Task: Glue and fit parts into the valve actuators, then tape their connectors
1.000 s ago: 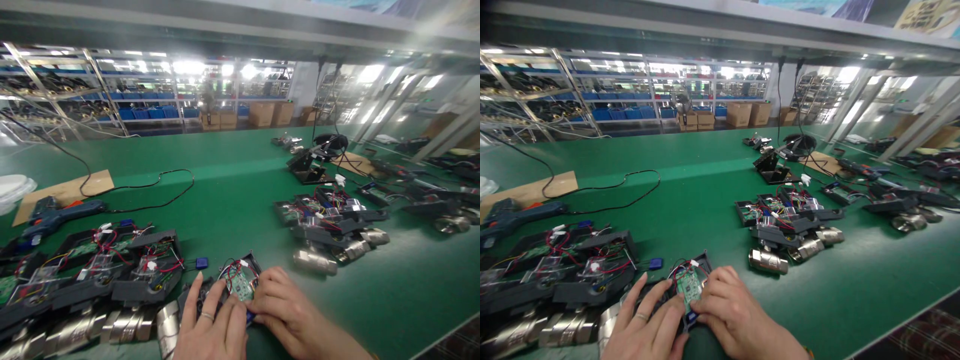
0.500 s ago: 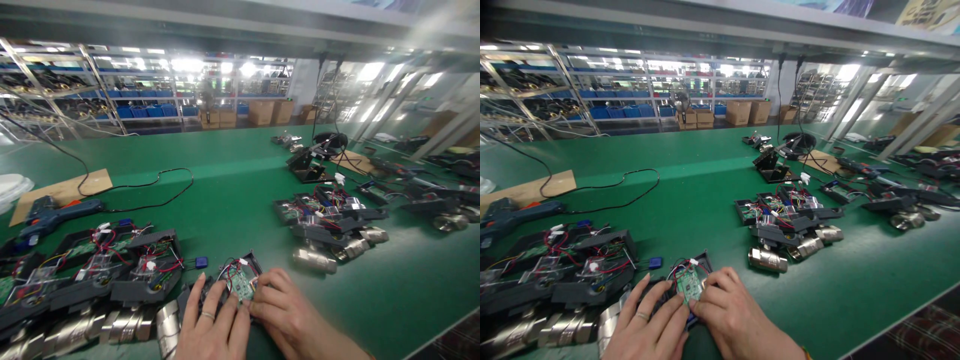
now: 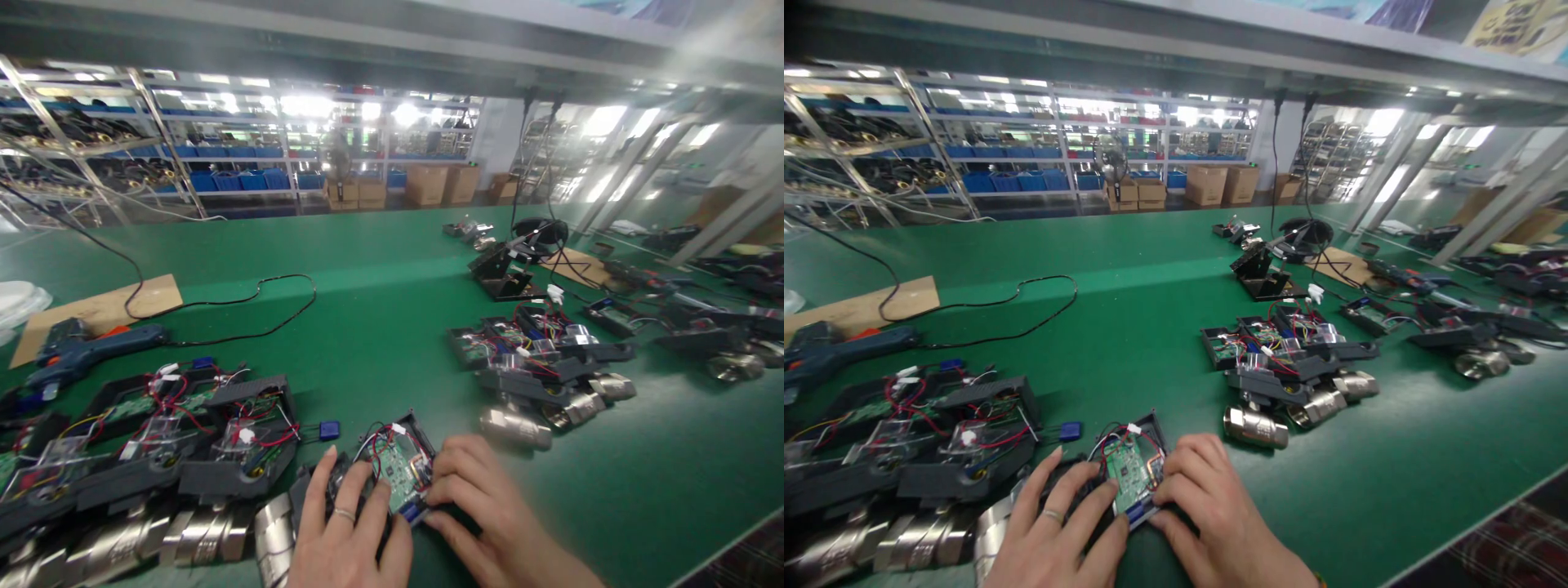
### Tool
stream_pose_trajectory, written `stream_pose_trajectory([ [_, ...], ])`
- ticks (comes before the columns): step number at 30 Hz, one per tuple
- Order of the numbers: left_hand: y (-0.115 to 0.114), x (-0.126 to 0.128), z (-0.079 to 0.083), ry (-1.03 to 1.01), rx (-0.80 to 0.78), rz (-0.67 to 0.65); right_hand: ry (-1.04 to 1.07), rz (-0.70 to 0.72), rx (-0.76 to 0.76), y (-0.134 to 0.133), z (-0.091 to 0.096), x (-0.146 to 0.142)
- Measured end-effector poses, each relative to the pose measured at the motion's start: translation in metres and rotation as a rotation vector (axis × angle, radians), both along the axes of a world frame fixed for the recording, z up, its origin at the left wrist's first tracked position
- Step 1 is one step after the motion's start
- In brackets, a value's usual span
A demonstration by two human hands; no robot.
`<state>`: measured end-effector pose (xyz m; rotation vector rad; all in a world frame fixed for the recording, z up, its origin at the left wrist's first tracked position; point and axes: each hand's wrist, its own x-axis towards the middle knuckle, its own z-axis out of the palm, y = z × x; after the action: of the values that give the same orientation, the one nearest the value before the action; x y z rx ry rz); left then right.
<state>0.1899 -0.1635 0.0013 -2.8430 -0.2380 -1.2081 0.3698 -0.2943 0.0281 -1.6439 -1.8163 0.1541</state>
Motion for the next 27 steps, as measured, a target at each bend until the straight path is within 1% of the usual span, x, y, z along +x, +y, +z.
stream_pose_trajectory([
  [2, 0.000, 0.000, -0.001, 0.000, -0.002, 0.004, -0.022, 0.009, 0.008, 0.001, -0.002, 0.000],
  [9, -0.001, 0.001, -0.001, 0.007, -0.014, 0.011, -0.071, 0.010, -0.032, 0.003, -0.006, 0.002],
  [15, 0.000, 0.001, -0.001, -0.017, 0.008, 0.010, -0.075, 0.027, -0.061, 0.003, -0.007, 0.004],
  [19, 0.001, 0.004, -0.004, 0.010, 0.010, 0.012, -0.069, 0.010, -0.060, 0.004, -0.005, 0.003],
  [22, 0.000, 0.004, 0.000, 0.034, -0.005, 0.001, -0.072, -0.014, -0.040, 0.006, -0.005, 0.002],
  [25, 0.000, -0.009, 0.010, -0.076, 0.016, -0.067, -0.074, -0.035, -0.001, 0.006, -0.009, 0.003],
  [27, 0.003, -0.029, 0.017, -0.162, 0.004, -0.070, -0.080, -0.050, 0.019, 0.007, -0.013, 0.005],
])
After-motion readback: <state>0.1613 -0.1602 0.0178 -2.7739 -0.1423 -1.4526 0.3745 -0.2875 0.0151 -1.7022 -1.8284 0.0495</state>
